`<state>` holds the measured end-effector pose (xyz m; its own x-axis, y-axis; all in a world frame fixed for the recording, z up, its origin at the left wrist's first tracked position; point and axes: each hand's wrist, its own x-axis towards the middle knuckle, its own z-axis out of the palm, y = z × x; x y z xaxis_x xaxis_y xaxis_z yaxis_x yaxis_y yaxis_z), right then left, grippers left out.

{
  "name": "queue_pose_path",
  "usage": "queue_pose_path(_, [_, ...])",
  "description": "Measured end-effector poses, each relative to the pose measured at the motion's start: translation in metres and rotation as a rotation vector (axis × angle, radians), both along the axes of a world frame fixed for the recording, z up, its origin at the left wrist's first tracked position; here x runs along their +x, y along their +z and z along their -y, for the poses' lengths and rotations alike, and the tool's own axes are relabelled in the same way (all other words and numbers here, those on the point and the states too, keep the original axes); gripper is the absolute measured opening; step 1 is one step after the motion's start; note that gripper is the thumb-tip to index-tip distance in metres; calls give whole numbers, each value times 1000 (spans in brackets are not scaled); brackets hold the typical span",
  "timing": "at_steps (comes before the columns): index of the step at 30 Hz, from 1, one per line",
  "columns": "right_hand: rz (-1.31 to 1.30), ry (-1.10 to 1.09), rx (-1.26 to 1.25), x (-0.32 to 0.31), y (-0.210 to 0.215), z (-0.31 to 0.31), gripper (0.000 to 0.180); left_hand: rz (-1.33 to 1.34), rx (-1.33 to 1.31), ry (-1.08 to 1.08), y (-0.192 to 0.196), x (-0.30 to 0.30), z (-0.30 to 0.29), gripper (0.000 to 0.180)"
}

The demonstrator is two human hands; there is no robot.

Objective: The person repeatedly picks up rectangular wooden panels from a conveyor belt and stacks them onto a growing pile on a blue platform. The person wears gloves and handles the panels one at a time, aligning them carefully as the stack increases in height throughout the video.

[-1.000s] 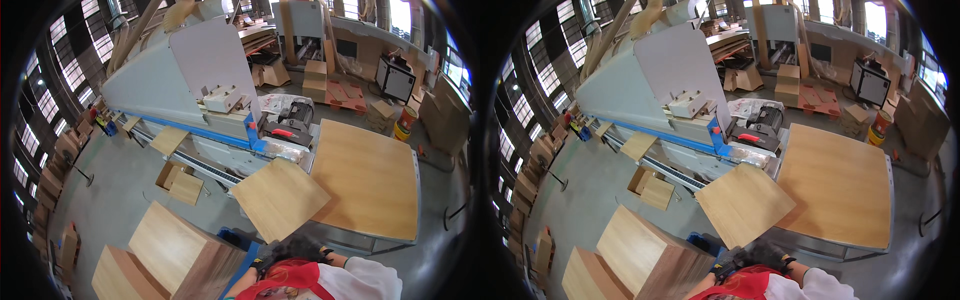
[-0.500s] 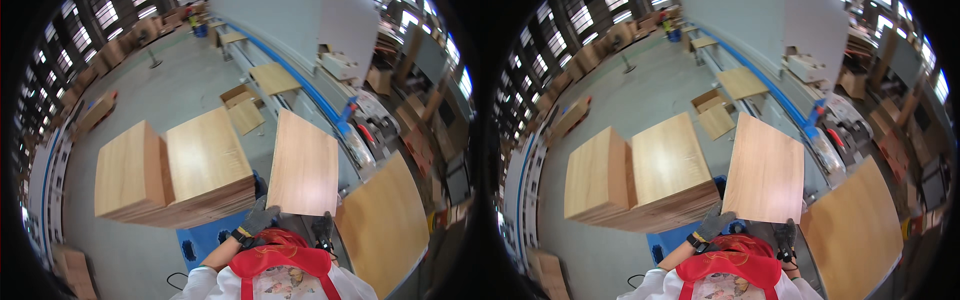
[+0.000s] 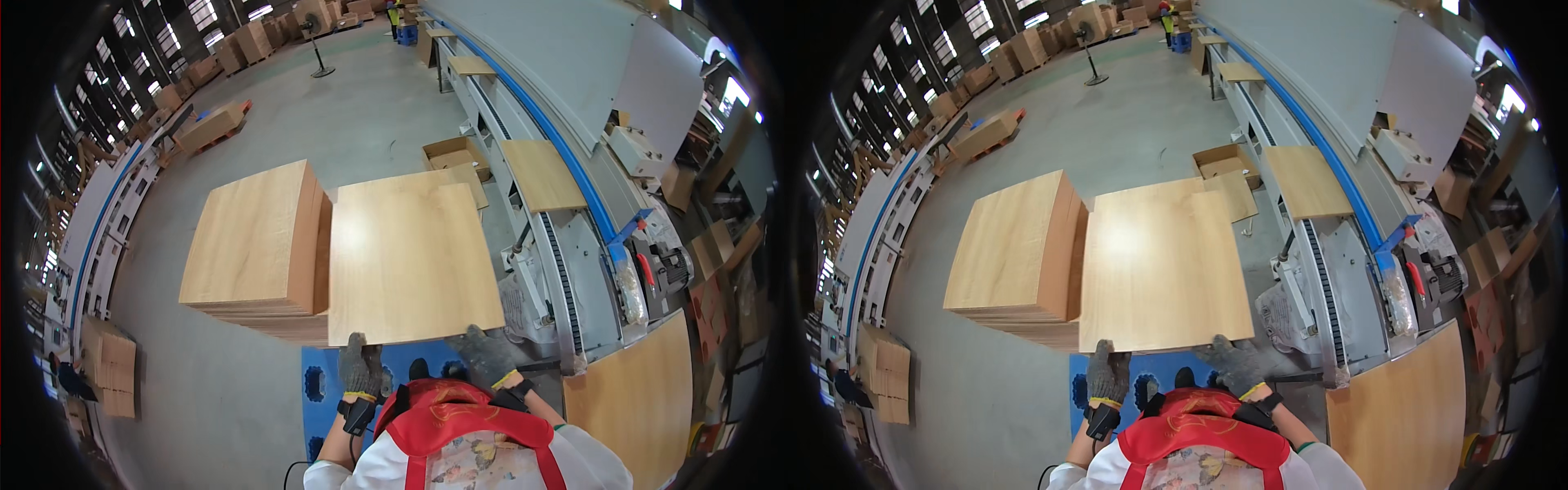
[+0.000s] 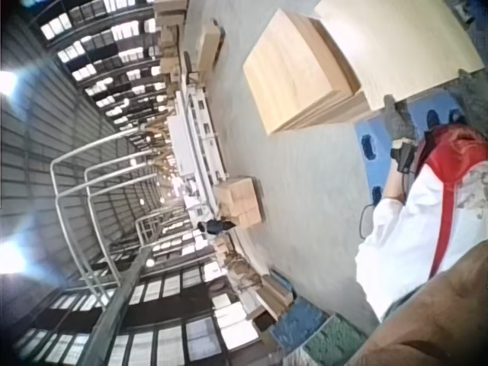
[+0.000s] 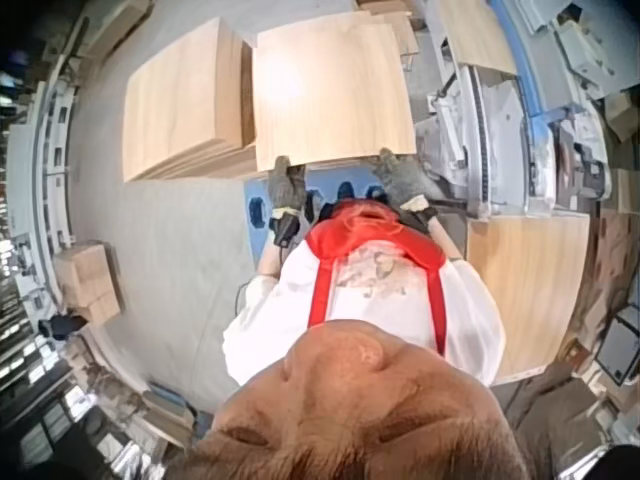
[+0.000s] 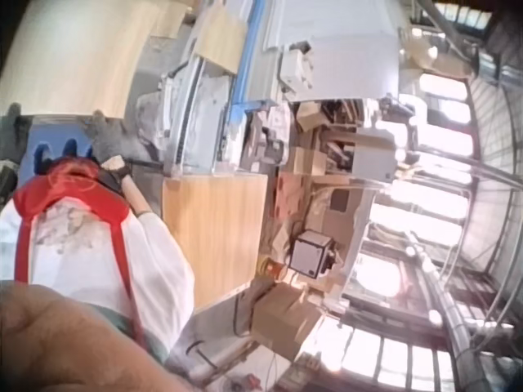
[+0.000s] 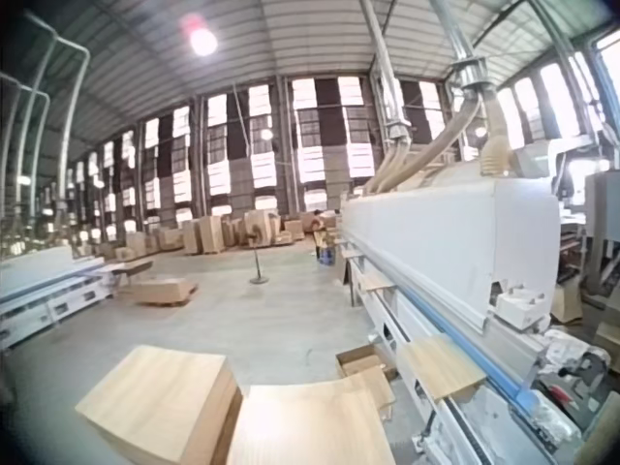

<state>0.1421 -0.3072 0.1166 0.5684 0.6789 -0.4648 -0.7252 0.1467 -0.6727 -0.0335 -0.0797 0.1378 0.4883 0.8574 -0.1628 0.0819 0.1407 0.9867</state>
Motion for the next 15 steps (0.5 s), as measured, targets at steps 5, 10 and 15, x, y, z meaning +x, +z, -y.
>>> queue_pose_path(5, [-8, 54, -30, -5, 23, -64, 32, -426, 584, -33, -9, 15, -41, 18])
queue_pose_path(10, [54, 89, -59, 11, 19, -91, 41, -697, 721, 1, -80, 10, -89, 16])
queue_pose_path(15, [-45, 51, -53, 18, 28, -94, 42, -929, 756, -287, 8, 28, -74, 45])
